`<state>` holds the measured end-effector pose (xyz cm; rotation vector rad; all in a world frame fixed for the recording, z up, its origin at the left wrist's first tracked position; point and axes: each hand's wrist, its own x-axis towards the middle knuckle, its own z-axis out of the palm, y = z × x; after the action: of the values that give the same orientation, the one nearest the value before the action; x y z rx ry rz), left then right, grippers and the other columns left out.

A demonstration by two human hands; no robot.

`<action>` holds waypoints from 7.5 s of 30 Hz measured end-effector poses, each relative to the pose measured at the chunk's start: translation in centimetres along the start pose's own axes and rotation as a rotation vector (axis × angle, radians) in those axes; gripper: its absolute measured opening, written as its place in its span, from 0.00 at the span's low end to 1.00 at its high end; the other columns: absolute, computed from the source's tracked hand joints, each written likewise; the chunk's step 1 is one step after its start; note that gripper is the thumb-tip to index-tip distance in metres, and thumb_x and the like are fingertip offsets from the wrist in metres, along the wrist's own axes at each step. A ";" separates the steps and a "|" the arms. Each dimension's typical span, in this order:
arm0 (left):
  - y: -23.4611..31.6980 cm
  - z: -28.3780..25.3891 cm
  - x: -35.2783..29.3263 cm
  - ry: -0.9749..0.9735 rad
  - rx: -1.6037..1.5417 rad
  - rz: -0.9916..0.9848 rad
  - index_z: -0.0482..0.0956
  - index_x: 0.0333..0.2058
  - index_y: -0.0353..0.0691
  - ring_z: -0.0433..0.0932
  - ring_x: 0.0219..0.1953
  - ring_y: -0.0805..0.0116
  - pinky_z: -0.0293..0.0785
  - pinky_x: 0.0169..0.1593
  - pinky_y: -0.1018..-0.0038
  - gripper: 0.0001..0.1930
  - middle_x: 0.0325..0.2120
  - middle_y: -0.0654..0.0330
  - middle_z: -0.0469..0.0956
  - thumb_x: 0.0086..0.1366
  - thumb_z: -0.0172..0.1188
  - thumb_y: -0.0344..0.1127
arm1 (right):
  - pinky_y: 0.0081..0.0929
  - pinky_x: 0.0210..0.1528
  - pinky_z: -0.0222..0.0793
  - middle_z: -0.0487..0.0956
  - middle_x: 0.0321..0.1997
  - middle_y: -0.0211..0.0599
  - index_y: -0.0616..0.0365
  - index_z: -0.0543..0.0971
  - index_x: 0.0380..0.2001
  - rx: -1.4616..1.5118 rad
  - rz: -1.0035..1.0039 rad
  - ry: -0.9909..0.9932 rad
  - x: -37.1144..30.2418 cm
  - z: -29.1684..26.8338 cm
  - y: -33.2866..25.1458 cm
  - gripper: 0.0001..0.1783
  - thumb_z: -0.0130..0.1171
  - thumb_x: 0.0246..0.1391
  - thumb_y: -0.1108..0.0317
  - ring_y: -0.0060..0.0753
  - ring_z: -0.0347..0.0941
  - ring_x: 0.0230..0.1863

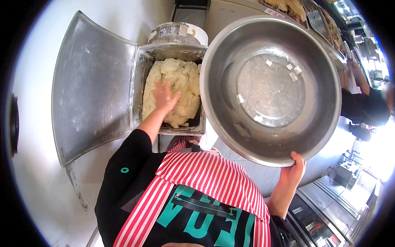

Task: The person carries a metal basin across a kitchen to a large mixer, then reaches inside the container to push and turn a large mass of dough by hand.

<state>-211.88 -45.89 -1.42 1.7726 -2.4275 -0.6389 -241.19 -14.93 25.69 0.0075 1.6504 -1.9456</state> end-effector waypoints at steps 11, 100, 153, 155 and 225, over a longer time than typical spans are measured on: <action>8.4 4.7 6.5 0.061 -0.127 0.118 0.43 0.63 0.44 0.45 0.64 0.48 0.44 0.61 0.51 0.46 0.62 0.43 0.45 0.52 0.59 0.51 | 0.35 0.51 0.66 0.74 0.44 0.44 0.71 0.70 0.45 -0.050 -0.041 -0.016 0.0 -0.6 -0.4 0.21 0.50 0.43 0.78 0.40 0.71 0.46; 1.6 -6.6 -0.3 0.150 0.102 -0.280 0.56 0.59 0.52 0.42 0.63 0.46 0.44 0.58 0.41 0.47 0.59 0.51 0.51 0.39 0.69 0.50 | 0.36 0.49 0.67 0.75 0.43 0.44 0.69 0.71 0.42 -0.074 0.044 -0.040 1.0 0.3 -1.3 0.20 0.50 0.41 0.77 0.41 0.72 0.45; 2.5 -2.8 7.1 0.450 0.190 -0.046 0.79 0.29 0.48 0.66 0.44 0.64 0.53 0.49 0.58 0.12 0.35 0.63 0.74 0.59 0.49 0.45 | 0.33 0.48 0.67 0.73 0.42 0.41 0.68 0.68 0.47 -0.139 -0.012 -0.008 0.7 2.6 -2.2 0.25 0.48 0.39 0.80 0.37 0.70 0.44; 2.5 -2.2 7.5 0.363 0.227 -0.049 0.80 0.30 0.47 0.66 0.44 0.64 0.53 0.49 0.58 0.13 0.35 0.63 0.74 0.60 0.48 0.45 | 0.33 0.48 0.67 0.73 0.42 0.41 0.68 0.68 0.47 -0.159 -0.018 -0.011 0.5 2.5 -1.9 0.25 0.49 0.39 0.79 0.37 0.70 0.44; -2.2 0.3 -10.1 0.106 -0.108 -0.095 0.71 0.41 0.47 0.72 0.42 0.50 0.72 0.40 0.61 0.17 0.40 0.50 0.68 0.51 0.55 0.26 | 0.23 0.46 0.60 0.75 0.35 0.36 0.70 0.73 0.38 -0.351 -0.748 -0.367 -5.8 6.8 -1.7 0.16 0.52 0.42 0.74 0.27 0.68 0.38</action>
<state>-206.65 -36.99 -0.67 1.8374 -2.2086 -0.6535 -234.65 -18.50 30.96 -1.1768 1.8534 -1.9325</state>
